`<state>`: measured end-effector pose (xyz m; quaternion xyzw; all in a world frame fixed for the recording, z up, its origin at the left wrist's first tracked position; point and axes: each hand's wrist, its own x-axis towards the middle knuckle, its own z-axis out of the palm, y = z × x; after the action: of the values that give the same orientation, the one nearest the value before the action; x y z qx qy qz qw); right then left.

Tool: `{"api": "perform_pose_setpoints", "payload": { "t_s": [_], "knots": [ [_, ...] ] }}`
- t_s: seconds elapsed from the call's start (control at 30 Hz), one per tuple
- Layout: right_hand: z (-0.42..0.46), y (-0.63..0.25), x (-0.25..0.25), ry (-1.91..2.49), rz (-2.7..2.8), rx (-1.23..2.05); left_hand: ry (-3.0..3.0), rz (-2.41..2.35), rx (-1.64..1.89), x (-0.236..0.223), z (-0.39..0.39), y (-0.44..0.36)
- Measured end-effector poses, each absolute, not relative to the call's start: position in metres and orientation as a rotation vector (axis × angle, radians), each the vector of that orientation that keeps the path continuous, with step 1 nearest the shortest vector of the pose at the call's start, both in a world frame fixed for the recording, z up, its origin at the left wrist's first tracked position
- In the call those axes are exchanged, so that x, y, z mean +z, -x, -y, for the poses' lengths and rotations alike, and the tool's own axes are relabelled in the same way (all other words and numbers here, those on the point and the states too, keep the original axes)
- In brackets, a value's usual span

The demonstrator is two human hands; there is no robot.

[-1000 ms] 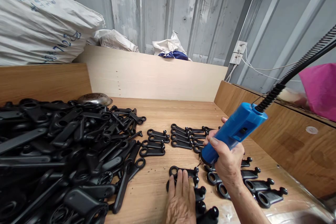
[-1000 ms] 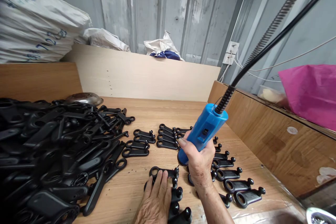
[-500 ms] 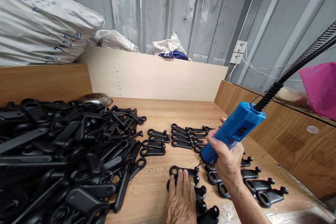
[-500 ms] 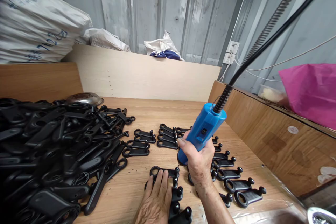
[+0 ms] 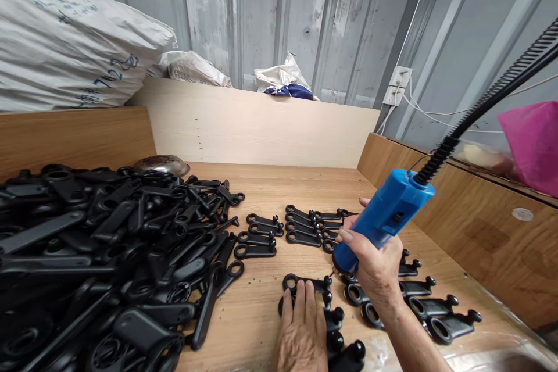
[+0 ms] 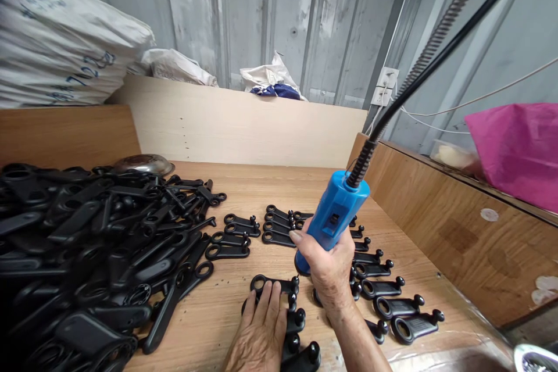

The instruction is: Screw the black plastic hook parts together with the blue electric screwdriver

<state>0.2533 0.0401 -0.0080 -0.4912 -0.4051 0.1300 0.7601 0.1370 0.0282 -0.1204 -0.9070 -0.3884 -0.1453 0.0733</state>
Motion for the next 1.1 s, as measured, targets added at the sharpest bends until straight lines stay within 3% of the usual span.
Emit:
{"api": "perform_pose_setpoints", "payload": {
  "t_s": [0.4, 0.63, 1.1],
  "knots": [
    [-0.038, -0.248, -0.016, 1.157, 0.942, 0.276, 2.803, 1.264, -0.415, -0.118, -0.027, -0.139],
    [-0.029, -0.245, -0.004, 0.975, 0.912, 0.281, 2.829, 1.300, -0.393, -0.112, -0.026, -0.139],
    [-0.025, -0.249, 0.000, 1.005, 0.978, 0.468, 2.804, 1.280, -0.433, -0.116, -0.025, -0.139]
  ]
}}
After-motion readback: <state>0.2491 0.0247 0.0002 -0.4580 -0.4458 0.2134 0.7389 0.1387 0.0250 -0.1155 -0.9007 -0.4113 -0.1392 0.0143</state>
